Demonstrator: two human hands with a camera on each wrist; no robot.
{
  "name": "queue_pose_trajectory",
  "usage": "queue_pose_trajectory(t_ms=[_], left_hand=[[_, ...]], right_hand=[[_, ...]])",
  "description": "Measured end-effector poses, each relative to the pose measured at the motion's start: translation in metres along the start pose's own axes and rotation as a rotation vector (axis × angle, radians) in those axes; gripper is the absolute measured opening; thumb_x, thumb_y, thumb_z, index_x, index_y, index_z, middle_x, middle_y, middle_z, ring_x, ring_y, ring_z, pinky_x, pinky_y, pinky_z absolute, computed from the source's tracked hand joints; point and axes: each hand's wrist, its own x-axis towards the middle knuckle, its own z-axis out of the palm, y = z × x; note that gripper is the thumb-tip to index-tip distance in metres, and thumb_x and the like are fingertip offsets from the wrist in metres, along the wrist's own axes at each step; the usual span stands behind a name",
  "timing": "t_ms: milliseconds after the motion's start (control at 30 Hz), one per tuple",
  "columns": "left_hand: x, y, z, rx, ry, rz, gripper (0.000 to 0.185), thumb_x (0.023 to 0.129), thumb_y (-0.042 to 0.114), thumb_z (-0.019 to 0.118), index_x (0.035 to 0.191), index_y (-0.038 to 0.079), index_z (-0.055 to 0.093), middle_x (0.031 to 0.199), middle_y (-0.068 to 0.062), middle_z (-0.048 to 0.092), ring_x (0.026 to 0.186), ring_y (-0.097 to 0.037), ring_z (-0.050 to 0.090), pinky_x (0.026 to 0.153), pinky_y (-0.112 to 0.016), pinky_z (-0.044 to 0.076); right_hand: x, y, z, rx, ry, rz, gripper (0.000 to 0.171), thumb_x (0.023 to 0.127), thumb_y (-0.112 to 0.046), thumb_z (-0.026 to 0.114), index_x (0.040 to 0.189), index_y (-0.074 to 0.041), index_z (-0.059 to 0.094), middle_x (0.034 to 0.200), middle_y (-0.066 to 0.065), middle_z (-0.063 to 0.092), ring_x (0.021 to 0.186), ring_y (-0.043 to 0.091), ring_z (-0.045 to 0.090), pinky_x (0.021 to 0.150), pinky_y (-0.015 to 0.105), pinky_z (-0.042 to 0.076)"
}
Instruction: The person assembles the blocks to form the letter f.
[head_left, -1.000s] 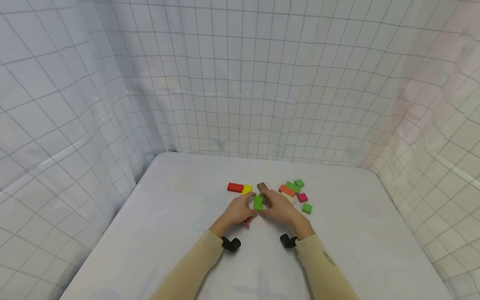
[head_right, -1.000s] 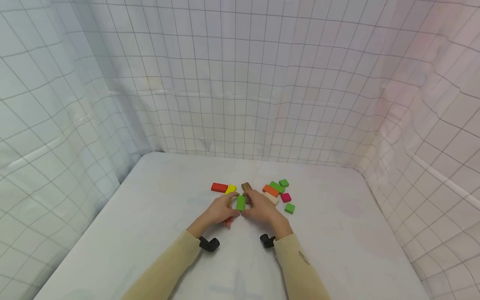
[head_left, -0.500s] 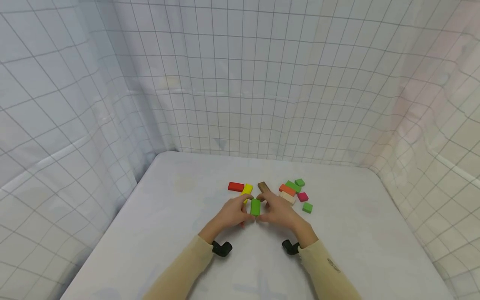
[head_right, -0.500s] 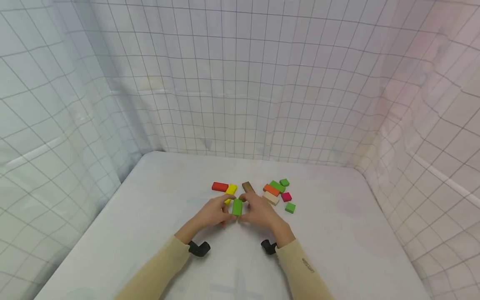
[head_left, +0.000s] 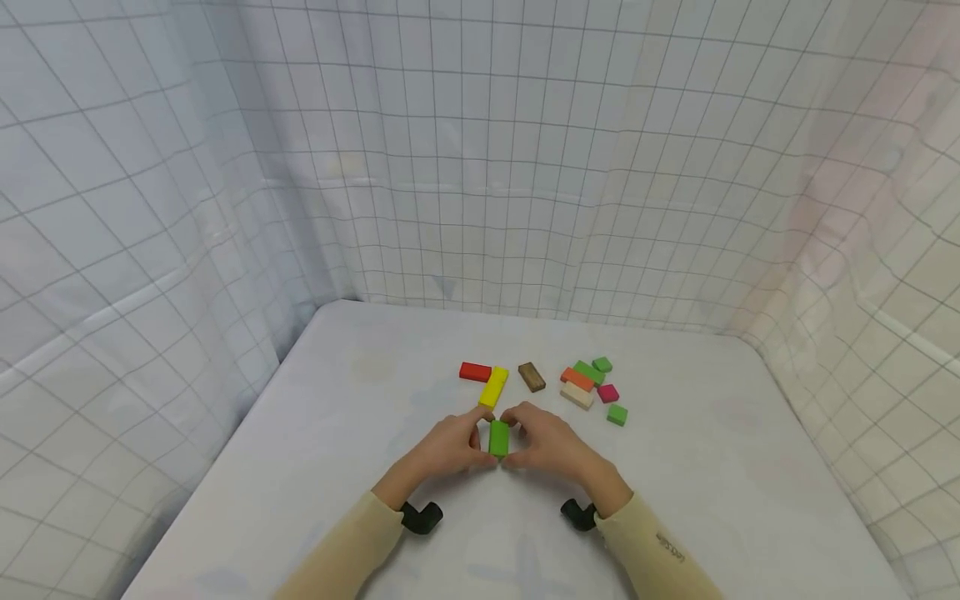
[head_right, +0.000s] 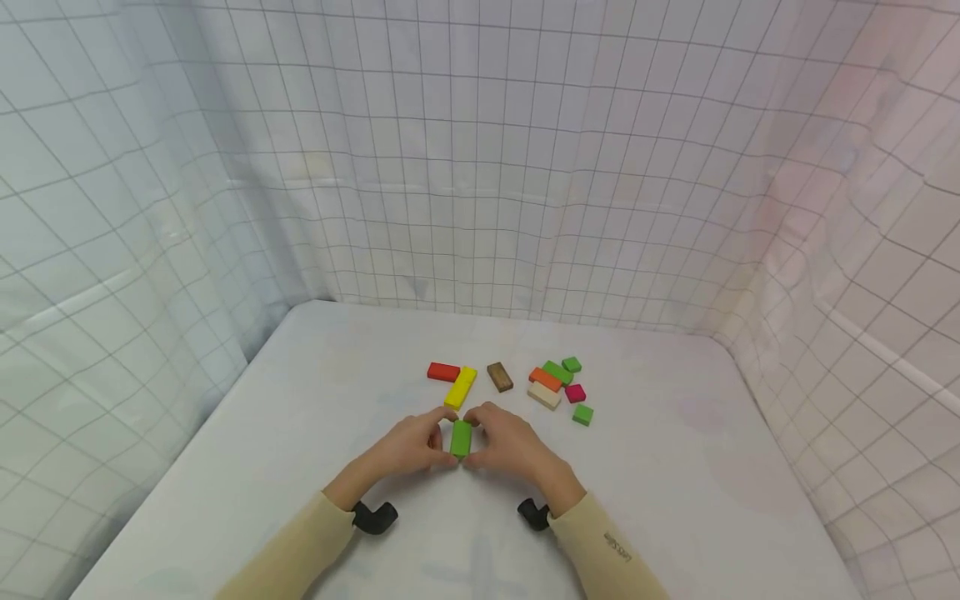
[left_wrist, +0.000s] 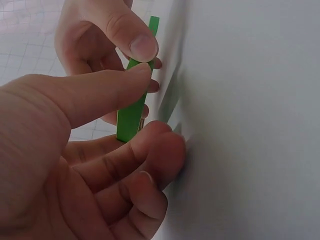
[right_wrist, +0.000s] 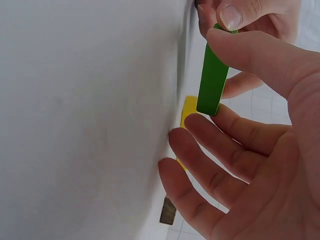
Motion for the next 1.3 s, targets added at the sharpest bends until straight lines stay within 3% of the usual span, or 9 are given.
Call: queue_pose_trajectory(t_ms=[300, 633, 1000, 1300], left_hand=[[-0.015, -0.008, 0.008, 0.042, 0.009, 0.022, 0.06, 0.083, 0.034, 0.084, 0.131, 0.015, 0.055, 0.071, 0.005, 0.057, 0.06, -0.011, 0.053, 0.055, -0.026, 0.042], [-0.022, -0.01, 0.015, 0.118, 0.025, 0.081, 0.059, 0.079, 0.038, 0.086, 0.128, 0.019, 0.058, 0.067, 0.009, 0.053, 0.056, -0.008, 0.048, 0.053, -0.023, 0.037], [-0.03, -0.016, 0.016, 0.142, 0.033, 0.13, 0.059, 0.076, 0.043, 0.088, 0.123, 0.02, 0.06, 0.065, 0.011, 0.052, 0.054, -0.007, 0.047, 0.052, -0.023, 0.036], [-0.023, -0.017, 0.013, 0.193, 0.018, 0.128, 0.062, 0.075, 0.05, 0.086, 0.125, 0.023, 0.061, 0.065, 0.012, 0.052, 0.054, -0.007, 0.048, 0.052, -0.024, 0.036]], right_hand=[[-0.007, -0.008, 0.012, -0.119, -0.023, -0.017, 0.053, 0.08, -0.037, 0.084, 0.125, -0.018, 0.063, 0.113, -0.007, 0.058, 0.102, 0.011, 0.052, 0.088, 0.034, 0.05], [-0.014, -0.013, 0.017, -0.232, -0.004, -0.043, 0.054, 0.078, -0.042, 0.085, 0.121, -0.017, 0.063, 0.117, -0.005, 0.054, 0.105, 0.015, 0.049, 0.088, 0.036, 0.049], [-0.017, -0.016, 0.019, -0.221, -0.042, -0.057, 0.053, 0.078, -0.047, 0.085, 0.117, -0.019, 0.063, 0.12, -0.005, 0.05, 0.11, 0.017, 0.046, 0.087, 0.039, 0.045], [-0.016, -0.013, 0.019, -0.236, -0.042, -0.024, 0.05, 0.077, -0.048, 0.085, 0.114, -0.023, 0.061, 0.122, -0.008, 0.049, 0.114, 0.016, 0.044, 0.091, 0.04, 0.044]])
